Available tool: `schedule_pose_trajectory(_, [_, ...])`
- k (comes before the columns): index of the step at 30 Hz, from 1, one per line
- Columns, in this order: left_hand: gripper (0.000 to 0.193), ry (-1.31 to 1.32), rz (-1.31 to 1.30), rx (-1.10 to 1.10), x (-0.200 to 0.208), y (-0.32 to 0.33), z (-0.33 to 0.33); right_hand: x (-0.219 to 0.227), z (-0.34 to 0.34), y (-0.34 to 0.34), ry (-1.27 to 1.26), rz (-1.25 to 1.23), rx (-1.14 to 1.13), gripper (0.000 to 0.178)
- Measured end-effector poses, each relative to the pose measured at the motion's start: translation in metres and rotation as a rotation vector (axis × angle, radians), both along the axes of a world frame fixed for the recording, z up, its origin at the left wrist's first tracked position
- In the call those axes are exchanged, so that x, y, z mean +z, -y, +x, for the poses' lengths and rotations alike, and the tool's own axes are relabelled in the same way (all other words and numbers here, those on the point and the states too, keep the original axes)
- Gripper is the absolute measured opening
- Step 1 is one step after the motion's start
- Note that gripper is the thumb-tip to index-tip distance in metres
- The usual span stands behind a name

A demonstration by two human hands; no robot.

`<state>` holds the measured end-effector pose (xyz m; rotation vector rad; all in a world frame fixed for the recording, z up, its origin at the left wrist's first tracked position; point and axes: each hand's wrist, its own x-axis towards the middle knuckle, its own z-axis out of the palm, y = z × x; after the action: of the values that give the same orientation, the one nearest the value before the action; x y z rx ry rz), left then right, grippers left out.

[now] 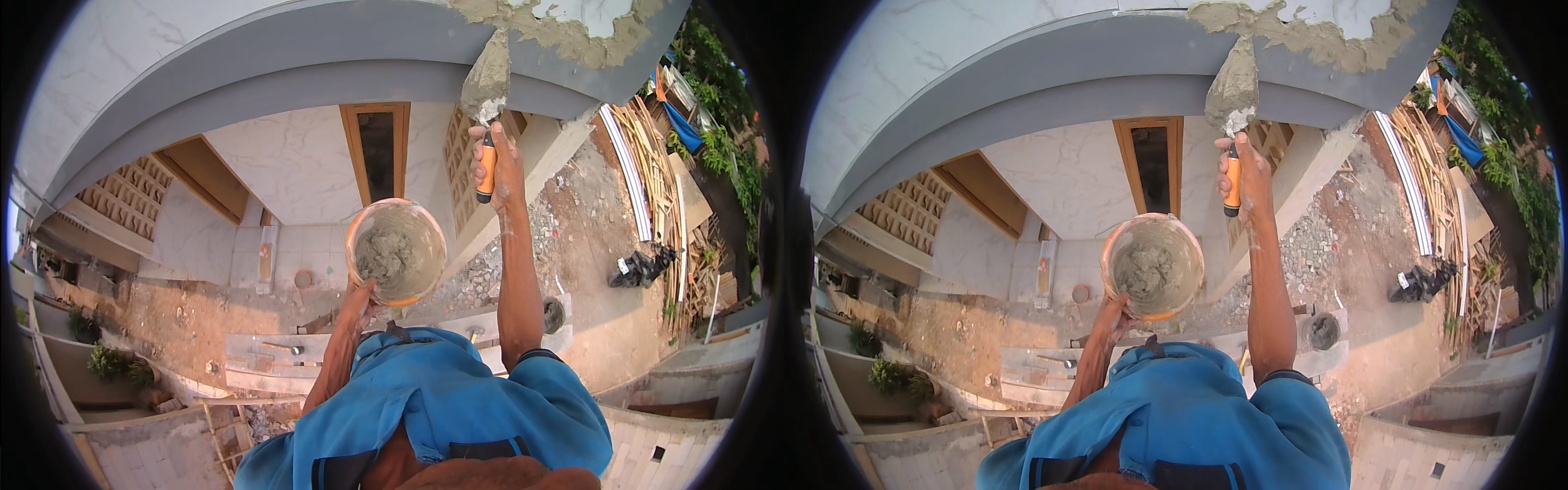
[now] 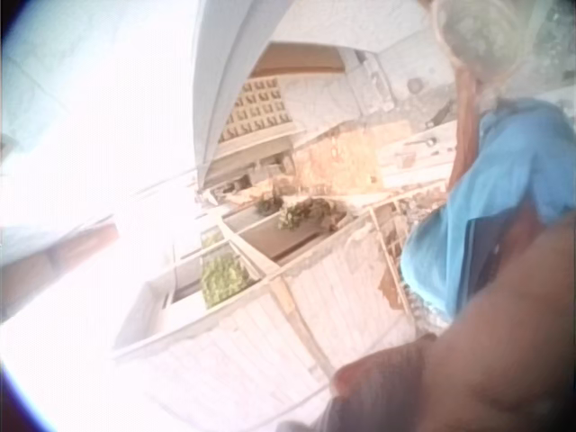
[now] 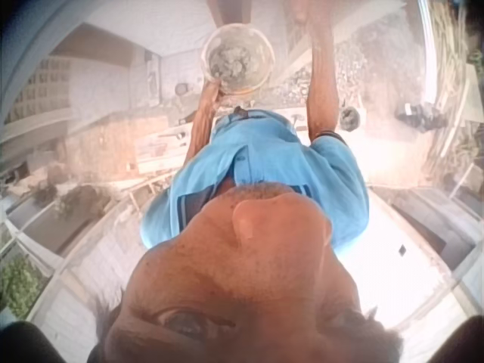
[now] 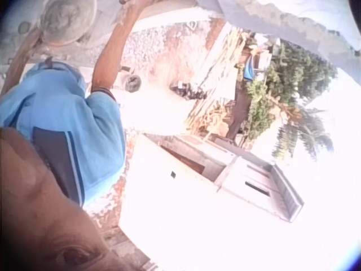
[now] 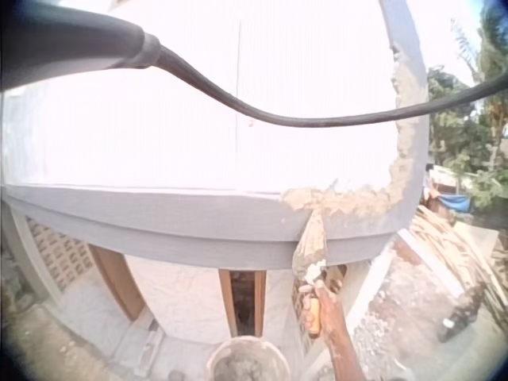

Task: The person scoops cement from a bucket using a trowel and applies it to the exterior wall of a building. The camera angle is inverted for most of the video, showing the ground and the person's legs, but the action of applying cement to the wall is visible in the upper frame.

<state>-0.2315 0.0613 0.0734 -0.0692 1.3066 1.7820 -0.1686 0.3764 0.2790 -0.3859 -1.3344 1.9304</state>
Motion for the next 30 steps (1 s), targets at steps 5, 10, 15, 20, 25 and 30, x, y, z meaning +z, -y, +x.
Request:
schedule_pose_trajectory(5, [0.052,-0.007,0.021,-0.048,-0.004,-0.003,-0.001,0.02,0.018,0.009,0.184,0.219,-0.174,0.053])
schedule_pose_trajectory(10, [0.051,0.037,0.044,-0.063,-0.011,0.0,0.0,0.047,-0.004,-0.022,0.408,0.829,-0.548,0.053])
schedule_pose_trajectory(15, [0.046,0.026,0.004,-0.043,-0.01,-0.002,0.003,0.037,0.03,-0.063,0.382,0.572,-0.542,0.052])
schedule_pose_trajectory(20, [0.043,0.037,-0.046,-0.035,-0.017,-0.004,0.004,0.03,0.056,-0.093,0.384,0.528,-0.573,0.057])
schedule_pose_trajectory(25, [0.048,0.074,-0.001,-0.022,-0.029,0.002,0.001,0.018,0.056,-0.088,0.287,0.391,-0.578,0.056])
schedule_pose_trajectory(30, [0.052,0.012,-0.042,0.071,0.013,-0.003,0.021,-0.024,0.079,-0.063,0.235,0.245,-0.554,0.052])
